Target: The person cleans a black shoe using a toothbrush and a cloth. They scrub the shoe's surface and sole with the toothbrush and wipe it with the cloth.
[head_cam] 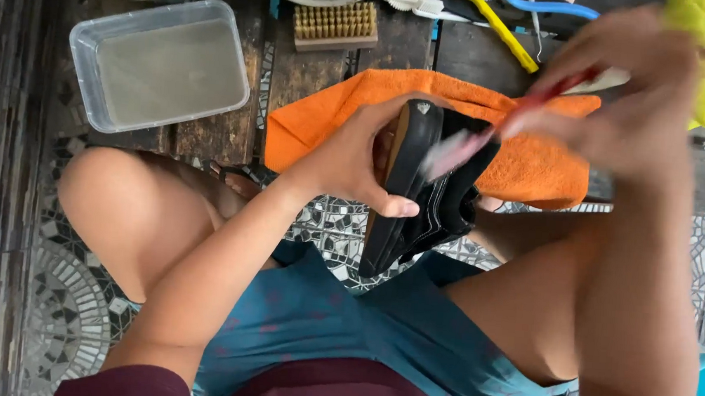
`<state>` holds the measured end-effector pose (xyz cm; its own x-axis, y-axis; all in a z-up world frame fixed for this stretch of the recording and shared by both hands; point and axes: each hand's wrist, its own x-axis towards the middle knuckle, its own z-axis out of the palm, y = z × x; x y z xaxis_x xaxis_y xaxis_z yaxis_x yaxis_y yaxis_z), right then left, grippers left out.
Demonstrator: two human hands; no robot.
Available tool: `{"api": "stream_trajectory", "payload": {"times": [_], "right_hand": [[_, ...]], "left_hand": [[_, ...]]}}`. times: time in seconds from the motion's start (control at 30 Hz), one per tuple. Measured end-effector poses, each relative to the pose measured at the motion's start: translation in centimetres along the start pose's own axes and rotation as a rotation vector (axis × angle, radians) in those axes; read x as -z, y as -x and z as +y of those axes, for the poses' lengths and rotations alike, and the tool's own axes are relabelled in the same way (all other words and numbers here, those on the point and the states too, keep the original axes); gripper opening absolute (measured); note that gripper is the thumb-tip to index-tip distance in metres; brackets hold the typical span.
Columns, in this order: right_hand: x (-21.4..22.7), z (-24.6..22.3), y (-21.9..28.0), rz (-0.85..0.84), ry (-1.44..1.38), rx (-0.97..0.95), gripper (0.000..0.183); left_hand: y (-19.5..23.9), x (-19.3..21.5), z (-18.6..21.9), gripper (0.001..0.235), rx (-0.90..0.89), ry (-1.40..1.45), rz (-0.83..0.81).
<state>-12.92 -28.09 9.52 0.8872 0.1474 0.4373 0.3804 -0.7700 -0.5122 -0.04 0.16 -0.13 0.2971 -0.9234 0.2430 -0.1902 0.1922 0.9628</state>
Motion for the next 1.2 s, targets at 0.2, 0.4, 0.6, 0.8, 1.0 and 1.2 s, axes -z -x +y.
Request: {"api": "stream_trajectory", "payload": {"times": [0.2, 0.4, 0.6, 0.8, 1.0, 1.2], "right_hand": [[0.5, 0.2, 0.4, 0.048, 0.012, -0.189, 0.041], [0.0, -0.2, 0.0, -0.006, -0.070, -0.010, 0.048], [0.9, 3.0, 2.6, 0.080, 0.038, -0.221, 0.047], [0.4, 0.6, 0.8, -0.080, -0.013, -0.095, 0.044], [0.9, 4.8, 3.0, 0.120, 0.013, -0.280, 0.045], [-2.1, -0.4, -0.8, -0.048, -0.102, -0.130, 0.037]], "left_hand": [[0.0, -0.1, -0.8, 0.096, 0.022, 0.043, 0.012], [0.1, 0.0, 0.6, 0.096, 0.013, 0.031, -0.024], [-0.1, 0.0, -0.4, 0.089, 0.007, 0.049, 0.007], [-0.1, 0.1, 0.3, 0.090, -0.023, 0.030, -0.026], [-0.1, -0.1, 1.1, 0.088, -0.034, 0.081, -0.019], [0.1, -0.2, 0.8, 0.100, 0.035, 0.016, -0.015]]}}
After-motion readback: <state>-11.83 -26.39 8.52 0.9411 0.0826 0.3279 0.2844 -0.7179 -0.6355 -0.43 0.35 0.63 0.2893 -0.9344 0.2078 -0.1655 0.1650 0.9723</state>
